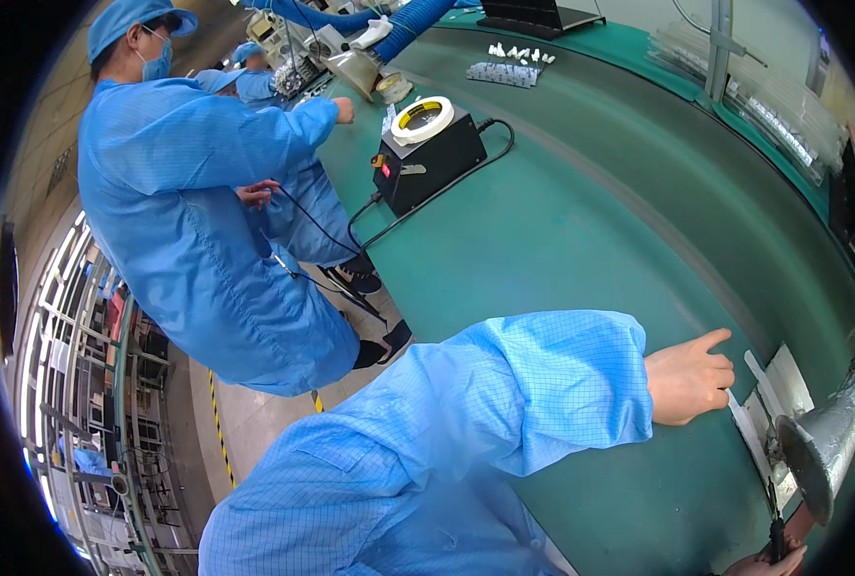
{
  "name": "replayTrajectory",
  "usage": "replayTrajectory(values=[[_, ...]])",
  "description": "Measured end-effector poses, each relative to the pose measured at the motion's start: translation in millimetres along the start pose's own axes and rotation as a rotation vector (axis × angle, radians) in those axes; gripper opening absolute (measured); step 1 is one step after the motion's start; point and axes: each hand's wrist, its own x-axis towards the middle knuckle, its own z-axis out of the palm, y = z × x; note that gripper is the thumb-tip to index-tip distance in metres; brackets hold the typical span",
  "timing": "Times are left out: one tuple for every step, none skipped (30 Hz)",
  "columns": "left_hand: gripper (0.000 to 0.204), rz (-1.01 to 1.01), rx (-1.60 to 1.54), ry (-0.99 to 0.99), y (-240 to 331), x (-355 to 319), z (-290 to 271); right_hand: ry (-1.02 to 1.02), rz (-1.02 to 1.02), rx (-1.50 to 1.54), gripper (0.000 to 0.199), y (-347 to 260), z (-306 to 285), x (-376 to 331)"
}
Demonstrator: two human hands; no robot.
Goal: The person picks up LED strips and circuit boards from a conveyor line and solders wires onto them using a soldering iron.
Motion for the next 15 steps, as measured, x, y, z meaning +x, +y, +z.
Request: replayTrajectory(values=[[0.012, -0.001, 0.004, 0.002, -0.6, 0.2, 0.9, -0.001, 0.002, -0.001, 0.031, -0.6, 0.9, -0.4], [0.012, -0.001, 0.008, 0.004, -1.0, 0.4, 1.5, 0.004, 0.006, -0.019, 0.031, -1.9, 2.0, -0.9], [0.012, -0.003, 0.007, 0.003, -1.3, 0.3, 2.4, 0.009, 0.011, -0.037, 0.031, -2.2, 2.5, -1.2], [0.011, -0.003, 0.006, 0.007, -1.5, 0.2, 2.9, 0.008, 0.011, -0.038, 0.031, -1.2, 1.8, -0.9], [0.011, -0.002, 0.005, 0.011, -1.8, 0.2, 3.5, 0.008, 0.021, -0.039, 0.030, 0.5, 0.3, -0.5], [0.011, -0.003, 0.004, 0.011, -2.1, -0.1, 5.2, 0.007, 0.030, -0.040, 0.029, 2.0, -1.1, -0.3], [0.010, -0.001, 0.029, 0.019, -2.5, -0.3, 7.2, 0.006, 0.031, -0.040, 0.029, 3.0, -1.7, -0.3], [0.010, 0.001, 0.054, 0.027, -2.8, -0.7, 8.3, 0.007, 0.030, -0.034, 0.027, 4.0, -1.8, -0.4], [0.010, -0.002, 0.055, 0.025, -2.4, -1.0, 6.9, 0.009, 0.030, -0.026, 0.026, 5.5, -2.4, -0.4], [0.010, -0.010, 0.041, 0.009, -2.1, -1.6, 4.1, 0.006, 0.034, -0.025, 0.026, 8.4, -3.7, -0.2], [0.010, -0.020, 0.028, -0.008, -2.4, -2.5, 2.2, -0.019, 0.021, -0.047, 0.025, 12.8, -5.7, 0.4], [0.010, -0.015, 0.025, -0.005, -2.0, -1.0, 2.5, -0.037, -0.001, -0.076, 0.025, 13.8, -9.7, 2.3], [0.010, -0.010, 0.023, 0.001, -1.7, 0.2, 2.7, -0.035, -0.005, -0.079, 0.025, 15.0, -12.0, 3.7], [0.010, -0.006, 0.022, 0.006, -1.5, 1.1, 2.7, -0.056, -0.145, -0.221, 0.026, 16.7, -13.5, 4.8], [0.010, -0.003, 0.019, 0.009, -1.1, 1.8, 2.4, -0.078, -0.285, -0.363, 0.027, 18.1, -15.5, 5.8]])
